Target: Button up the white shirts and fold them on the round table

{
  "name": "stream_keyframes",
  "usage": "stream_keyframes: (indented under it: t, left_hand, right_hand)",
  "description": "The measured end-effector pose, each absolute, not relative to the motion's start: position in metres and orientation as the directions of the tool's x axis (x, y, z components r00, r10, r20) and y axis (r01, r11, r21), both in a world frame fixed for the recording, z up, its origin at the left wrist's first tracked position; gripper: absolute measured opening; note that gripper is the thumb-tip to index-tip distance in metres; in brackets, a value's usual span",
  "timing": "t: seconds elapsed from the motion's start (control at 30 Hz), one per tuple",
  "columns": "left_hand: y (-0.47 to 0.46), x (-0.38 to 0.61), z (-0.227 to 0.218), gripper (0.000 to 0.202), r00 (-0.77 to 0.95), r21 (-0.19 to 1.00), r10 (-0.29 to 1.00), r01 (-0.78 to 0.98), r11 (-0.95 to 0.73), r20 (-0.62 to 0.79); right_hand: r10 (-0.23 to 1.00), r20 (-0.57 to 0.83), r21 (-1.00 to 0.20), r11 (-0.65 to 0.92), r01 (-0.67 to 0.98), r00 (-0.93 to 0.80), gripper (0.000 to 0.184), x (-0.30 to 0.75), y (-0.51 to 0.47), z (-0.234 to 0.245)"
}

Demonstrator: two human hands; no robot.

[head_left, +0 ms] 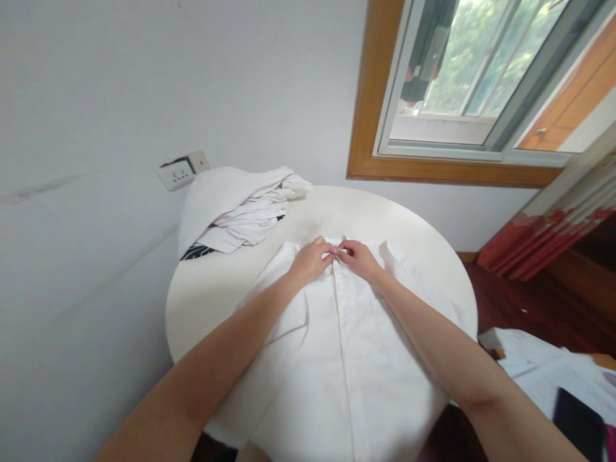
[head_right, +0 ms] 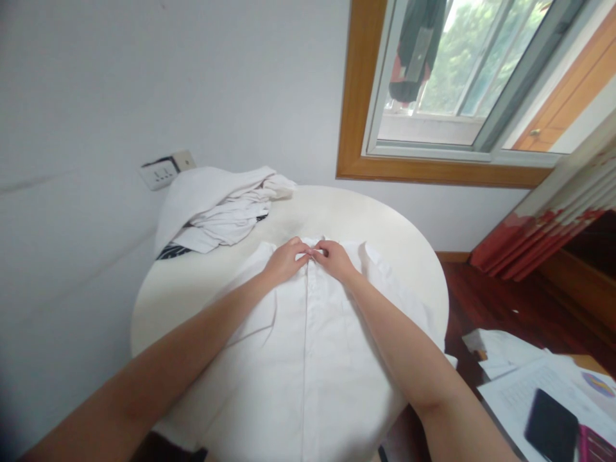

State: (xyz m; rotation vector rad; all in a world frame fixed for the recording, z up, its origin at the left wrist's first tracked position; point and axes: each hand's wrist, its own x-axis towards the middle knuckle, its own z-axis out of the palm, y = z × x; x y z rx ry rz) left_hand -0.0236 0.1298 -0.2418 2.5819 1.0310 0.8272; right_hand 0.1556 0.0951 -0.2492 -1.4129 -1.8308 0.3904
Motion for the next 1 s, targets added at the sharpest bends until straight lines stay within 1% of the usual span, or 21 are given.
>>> stream_keyframes:
  t: [0.2, 0.27, 0.4, 0.5, 0.6, 0.7, 0.8, 0.87, 0.93, 1.0]
  left_hand:
    - [0.13, -0.022, -0.24, 0.023, 0.59, 0.373, 0.709, 0.603, -0.705, 0.386]
    - [0.13, -0.023, -0.24, 0.024, 0.604, 0.337, 0.697, 0.611, -0.716, 0.386]
    - [0.126, -0.022, -0.237, 0.028, 0.643, 0.197, 0.665, 0.646, -0.737, 0.379]
    - [0.124, -0.019, -0.236, 0.027, 0.622, 0.144, 0.692, 0.696, -0.703, 0.367]
    - [0.123, -0.017, -0.236, 0.026, 0.595, 0.154, 0.721, 0.723, -0.673, 0.356]
    - [0.124, -0.019, -0.236, 0.025, 0.586, 0.197, 0.713, 0.703, -0.684, 0.385]
    - [0.126, -0.021, -0.236, 0.025, 0.572, 0.245, 0.683, 0.657, -0.713, 0.454]
    - [0.127, -0.023, -0.236, 0.025, 0.556, 0.275, 0.667, 0.628, -0.728, 0.495]
    - [0.13, -0.026, -0.236, 0.025, 0.542, 0.311, 0.657, 0.596, -0.74, 0.524]
    - [0.134, -0.029, -0.234, 0.025, 0.518, 0.341, 0.664, 0.587, -0.734, 0.539]
  right_hand:
    - [0.881, 0.447, -0.568, 0.411, 0.713, -0.152, 0.023, 0.161, 0.095, -0.249]
    - [0.87, 0.458, -0.555, 0.441, 0.705, -0.183, 0.024, 0.162, 0.094, -0.247]
    - [0.874, 0.451, -0.591, 0.444, 0.673, -0.18, 0.025, 0.166, 0.093, -0.245]
    - [0.887, 0.438, -0.633, 0.421, 0.65, -0.148, 0.025, 0.168, 0.094, -0.247]
    - [0.894, 0.438, -0.669, 0.393, 0.631, -0.092, 0.026, 0.166, 0.095, -0.248]
    - [0.921, 0.389, -0.763, 0.319, 0.562, 0.006, 0.031, 0.16, 0.096, -0.249]
    - [0.948, 0.301, -0.878, 0.234, 0.418, 0.102, 0.035, 0.156, 0.098, -0.252]
    - [0.947, 0.26, -0.938, 0.201, 0.282, 0.19, 0.036, 0.156, 0.1, -0.254]
    - [0.931, 0.233, -0.968, 0.193, 0.162, 0.281, 0.037, 0.16, 0.101, -0.254]
    - [0.91, 0.236, -0.97, 0.202, 0.133, 0.34, 0.037, 0.165, 0.101, -0.253]
